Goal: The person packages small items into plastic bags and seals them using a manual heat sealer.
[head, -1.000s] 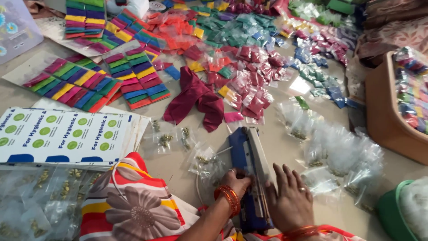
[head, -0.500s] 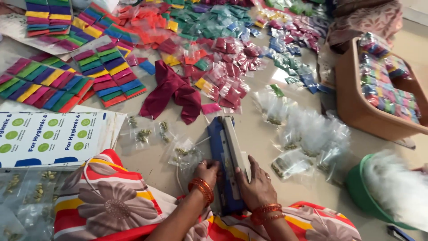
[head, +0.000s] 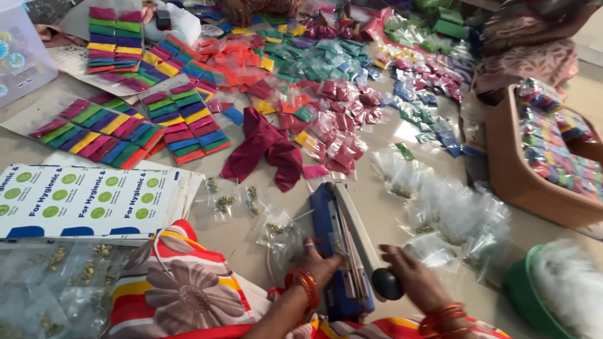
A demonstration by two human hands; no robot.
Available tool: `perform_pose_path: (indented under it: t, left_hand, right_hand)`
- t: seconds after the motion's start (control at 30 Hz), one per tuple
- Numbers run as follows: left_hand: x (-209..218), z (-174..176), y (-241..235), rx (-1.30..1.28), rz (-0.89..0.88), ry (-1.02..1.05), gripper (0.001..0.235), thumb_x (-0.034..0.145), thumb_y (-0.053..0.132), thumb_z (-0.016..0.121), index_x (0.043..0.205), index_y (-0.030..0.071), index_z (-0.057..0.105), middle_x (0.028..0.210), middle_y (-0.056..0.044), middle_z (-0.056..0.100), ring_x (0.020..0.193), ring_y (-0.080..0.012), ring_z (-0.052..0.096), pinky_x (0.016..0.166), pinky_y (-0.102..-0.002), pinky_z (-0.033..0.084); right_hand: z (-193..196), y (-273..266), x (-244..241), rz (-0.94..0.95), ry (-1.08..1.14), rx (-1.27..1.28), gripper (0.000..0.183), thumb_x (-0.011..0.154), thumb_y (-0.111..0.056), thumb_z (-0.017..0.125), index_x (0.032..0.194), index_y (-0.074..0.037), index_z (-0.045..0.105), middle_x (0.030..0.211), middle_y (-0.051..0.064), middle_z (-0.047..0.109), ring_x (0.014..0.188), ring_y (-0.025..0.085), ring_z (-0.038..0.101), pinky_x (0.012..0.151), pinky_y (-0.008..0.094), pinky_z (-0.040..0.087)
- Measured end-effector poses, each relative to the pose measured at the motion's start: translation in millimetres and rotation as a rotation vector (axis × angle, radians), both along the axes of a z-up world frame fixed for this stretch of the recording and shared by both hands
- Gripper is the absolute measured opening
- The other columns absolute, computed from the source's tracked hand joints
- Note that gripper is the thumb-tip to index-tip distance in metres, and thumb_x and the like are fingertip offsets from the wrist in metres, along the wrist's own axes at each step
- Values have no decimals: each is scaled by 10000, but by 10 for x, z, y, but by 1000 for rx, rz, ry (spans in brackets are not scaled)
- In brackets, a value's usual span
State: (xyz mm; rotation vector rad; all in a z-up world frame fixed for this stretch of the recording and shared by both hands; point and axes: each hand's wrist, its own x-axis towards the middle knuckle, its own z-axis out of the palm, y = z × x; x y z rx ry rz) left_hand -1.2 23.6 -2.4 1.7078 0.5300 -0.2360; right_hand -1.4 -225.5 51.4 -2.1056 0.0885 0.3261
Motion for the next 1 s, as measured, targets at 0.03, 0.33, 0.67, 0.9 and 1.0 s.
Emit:
perform_pose_path:
  t: [0.03,0.33,0.67,0.9,1.0]
  left_hand:
    - [0,78,-23,-24,-61,31,811,656,409,874,1319,132,499,1104,-144,733,1000,-307,730,909,-388,578]
    - [376,-43,-193,146,-125,-48,828,712,459,838,1319,98,405,1207,-237,658,1048,-404,692,927,-463,554]
    - [232,283,-171,126,-141,3,898,691,326,878,1386,114,350,1319,-216,590,1149,-390,653,974,-445,553]
    - [-33,99,-158,54,-157,-182,999,657,224,907,1415,120,265,1289,-201,555,1149,-373,620,980,-431,525]
    - [80,116,-152,23,-30,40,672,773,307,772,1328,107,451,1015,-134,758,943,-322,744,881,-434,591]
  right_hand:
    - [66,-105,66,-32,58,-68,613,957,-578,454,1372,-173,653,1283,139,764,1191,223,708,966,370,544]
    - [-952,-1118,573,-304,-6,-904,811,829,-659,686,1467,-173,566,1518,192,504,1345,416,535,1104,507,446]
    - [-908,-884,625,-423,73,-960,866,705,-626,849,1411,-193,595,1499,117,488,1411,349,449,1105,510,424]
    - [-709,-724,499,-531,150,-952,769,684,-606,886,1306,-208,672,1480,90,504,1425,346,402,1105,547,351]
    - [-649,-677,384,-527,-31,-944,517,746,-529,852,1143,-208,776,1532,79,477,1431,359,367,1111,556,303]
